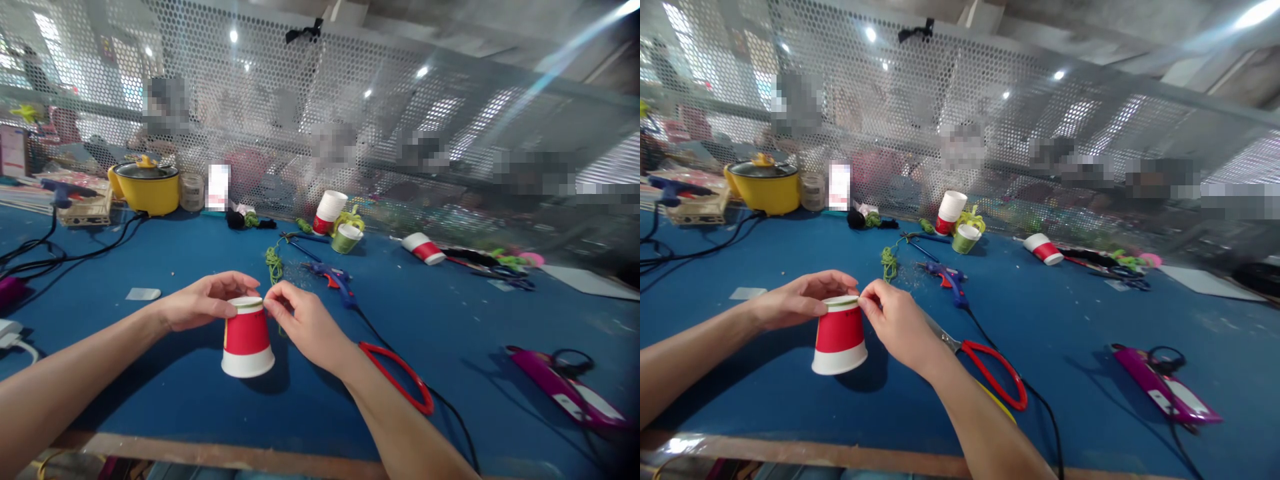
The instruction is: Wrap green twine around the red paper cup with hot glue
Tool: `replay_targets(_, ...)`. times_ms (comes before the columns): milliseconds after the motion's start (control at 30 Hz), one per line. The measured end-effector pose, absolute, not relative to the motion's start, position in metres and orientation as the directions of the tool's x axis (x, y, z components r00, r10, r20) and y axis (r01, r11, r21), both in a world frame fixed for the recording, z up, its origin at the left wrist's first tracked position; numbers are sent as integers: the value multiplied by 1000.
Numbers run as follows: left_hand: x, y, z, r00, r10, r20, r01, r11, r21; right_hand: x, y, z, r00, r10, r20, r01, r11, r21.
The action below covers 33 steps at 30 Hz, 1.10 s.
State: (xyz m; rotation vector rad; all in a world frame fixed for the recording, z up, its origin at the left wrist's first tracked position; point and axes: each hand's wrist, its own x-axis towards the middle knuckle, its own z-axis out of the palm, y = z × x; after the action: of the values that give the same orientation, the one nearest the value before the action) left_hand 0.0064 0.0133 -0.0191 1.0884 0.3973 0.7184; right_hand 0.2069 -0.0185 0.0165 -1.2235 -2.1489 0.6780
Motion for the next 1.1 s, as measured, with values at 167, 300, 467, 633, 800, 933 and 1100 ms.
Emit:
replay_targets(167, 6, 13, -20, 723, 687, 77, -381, 304, 873, 207, -16, 16, -439, 842, 314, 448, 508, -735)
replay_targets(300, 6, 13, -20, 734, 672, 100, -407, 317, 857, 208, -17, 15, -448, 853, 267, 317, 431, -845)
replay_targets(467, 6, 12, -20, 735, 667, 125, -443, 331, 833, 206, -19, 15, -464, 863, 198, 164, 304, -938)
replay_targets(633, 8, 10, -20, 744, 654, 139, -473, 369, 800, 204, -20, 14, -463, 860, 215, 103, 293, -950)
replay_targets(800, 11, 10, -21, 731, 667, 147, -476, 344, 809, 205, -19, 12, -446, 858, 256, 156, 356, -921)
replay_targets(933, 13, 9, -20, 703, 710, 38, -297, 245, 923, 206, -17, 11, -452, 844, 290, 273, 440, -856)
replay_targets(1100, 17, 6, -18, 653, 756, -48, -114, 160, 980, 205, -16, 10, -472, 808, 353, 418, 558, -717)
